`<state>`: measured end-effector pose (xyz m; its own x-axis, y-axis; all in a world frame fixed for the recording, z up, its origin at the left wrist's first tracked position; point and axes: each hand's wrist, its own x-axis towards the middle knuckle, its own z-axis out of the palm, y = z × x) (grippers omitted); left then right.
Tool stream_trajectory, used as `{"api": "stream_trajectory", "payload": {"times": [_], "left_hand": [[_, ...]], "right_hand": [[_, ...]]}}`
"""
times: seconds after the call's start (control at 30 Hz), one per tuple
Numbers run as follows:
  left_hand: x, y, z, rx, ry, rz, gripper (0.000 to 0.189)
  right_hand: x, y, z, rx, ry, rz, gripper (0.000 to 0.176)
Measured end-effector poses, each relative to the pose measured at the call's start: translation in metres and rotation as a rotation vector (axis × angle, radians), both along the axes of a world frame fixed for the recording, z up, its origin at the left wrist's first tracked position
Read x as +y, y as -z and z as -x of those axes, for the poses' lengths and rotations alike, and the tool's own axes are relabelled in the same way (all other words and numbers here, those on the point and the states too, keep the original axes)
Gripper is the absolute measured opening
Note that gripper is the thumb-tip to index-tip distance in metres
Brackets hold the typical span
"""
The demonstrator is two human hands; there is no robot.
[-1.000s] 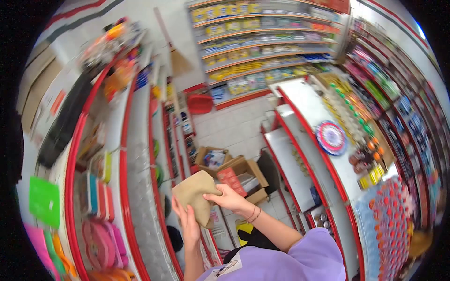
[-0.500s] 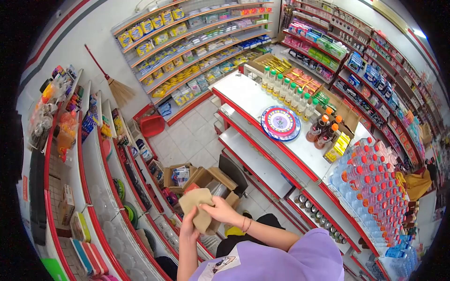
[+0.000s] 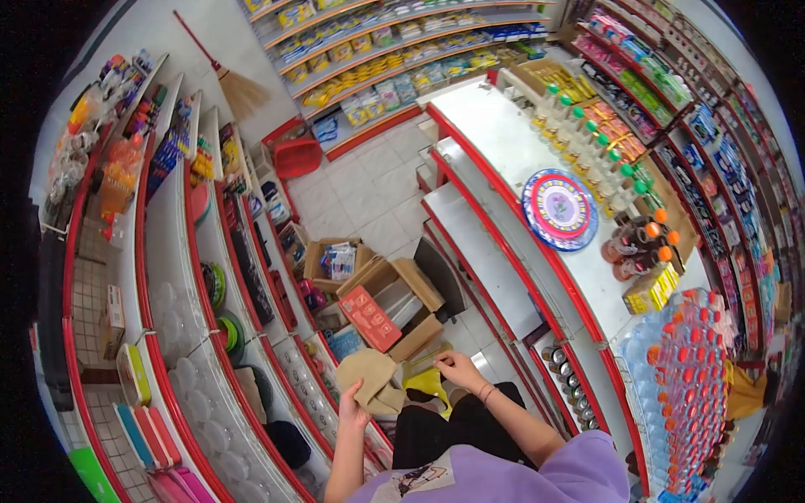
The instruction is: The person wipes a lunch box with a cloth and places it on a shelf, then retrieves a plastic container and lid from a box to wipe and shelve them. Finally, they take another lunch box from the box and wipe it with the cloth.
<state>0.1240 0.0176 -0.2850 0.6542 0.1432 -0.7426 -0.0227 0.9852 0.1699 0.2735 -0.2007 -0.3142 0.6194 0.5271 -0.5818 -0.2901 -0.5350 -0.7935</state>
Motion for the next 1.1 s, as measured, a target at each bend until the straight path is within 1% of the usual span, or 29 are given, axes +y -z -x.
{"api": "stream_trajectory", "payload": {"times": [0.07,0.1,0.2,0.23,0.33,0.37,0.4,0.47,0.53,0.57,0.6,0.63,0.67,0.7,0.73,0.77,0.83,0.93,0.97,1.03,1.07,1.1], "left_hand": [[0.0,0.011,0.008,0.115,0.022,-0.084,0.042],[-0.002,0.013,0.008,0.17,0.034,-0.125,0.042],[-0.007,0.028,0.003,0.21,0.098,-0.053,0.043],[-0.009,0.038,0.001,0.28,0.141,-0.043,0.04],[-0.012,0.088,0.002,0.326,0.305,-0.268,0.034],[-0.013,0.098,-0.002,0.368,0.345,-0.319,0.032],[-0.012,0.118,0.004,0.4,0.42,-0.376,0.034],[-0.008,0.177,0.018,0.458,0.57,-0.489,0.036],[0.007,0.254,0.031,0.402,0.881,-1.034,0.042],[0.008,0.282,0.04,0.36,1.037,-1.302,0.046],[0.01,0.258,0.015,0.419,1.065,-1.462,0.054],[0.02,0.239,-0.021,0.478,1.094,-1.62,0.064],[0.031,0.244,-0.042,0.499,1.243,-1.582,0.072],[0.041,0.255,-0.061,0.513,1.389,-1.54,0.08],[0.052,0.269,-0.078,0.48,1.499,-1.515,0.082],[0.064,0.283,-0.093,0.44,1.605,-1.489,0.084],[0.084,0.304,-0.122,0.411,1.77,-1.554,0.075],[0.1,0.343,-0.138,0.448,1.868,-1.702,0.058],[0.104,0.353,-0.138,0.456,1.862,-1.743,0.055],[0.113,0.359,-0.137,0.472,1.854,-1.83,0.049],[0.116,0.357,-0.132,0.5,1.843,-1.864,0.042],[0.119,0.336,-0.132,0.53,1.83,-1.901,0.035]], "right_hand": [[0.009,0.007,0.01,0.323,0.079,-0.092,0.038],[0.018,0.006,0.015,0.417,0.098,-0.114,0.042],[0.042,0.037,0.019,0.533,0.064,-0.105,0.038],[0.05,0.059,0.021,0.492,0.073,-0.124,0.038],[0.067,0.139,0.009,0.31,0.072,-0.015,0.039],[0.071,0.17,0.0,0.187,0.043,0.057,0.041],[0.075,0.2,-0.006,0.069,0.014,0.128,0.044],[0.088,0.248,-0.022,-0.153,0.04,0.141,0.051],[0.098,0.314,-0.037,-0.361,0.09,0.118,0.065],[0.105,0.332,-0.048,-0.433,0.095,0.164,0.07],[0.117,0.335,-0.062,-0.5,0.096,0.211,0.077],[0.125,0.337,-0.076,-0.269,0.041,0.246,0.084],[0.136,0.33,-0.088,-0.038,-0.012,0.281,0.092],[0.142,0.35,-0.089,-0.094,-0.044,0.255,0.091],[0.144,0.368,-0.088,-0.154,-0.075,0.228,0.09],[0.148,0.378,-0.089,-0.166,-0.175,0.265,0.088],[0.155,0.383,-0.09,-0.199,-0.375,0.333,0.083],[0.159,0.369,-0.085,-0.292,-0.324,0.37,0.072],[0.16,0.363,-0.083,-0.294,-0.306,0.377,0.068],[0.156,0.357,-0.079,-0.295,-0.26,0.387,0.06],[0.153,0.354,-0.074,-0.334,-0.242,0.36,0.057],[0.149,0.352,-0.069,-0.374,-0.222,0.331,0.055]]}}
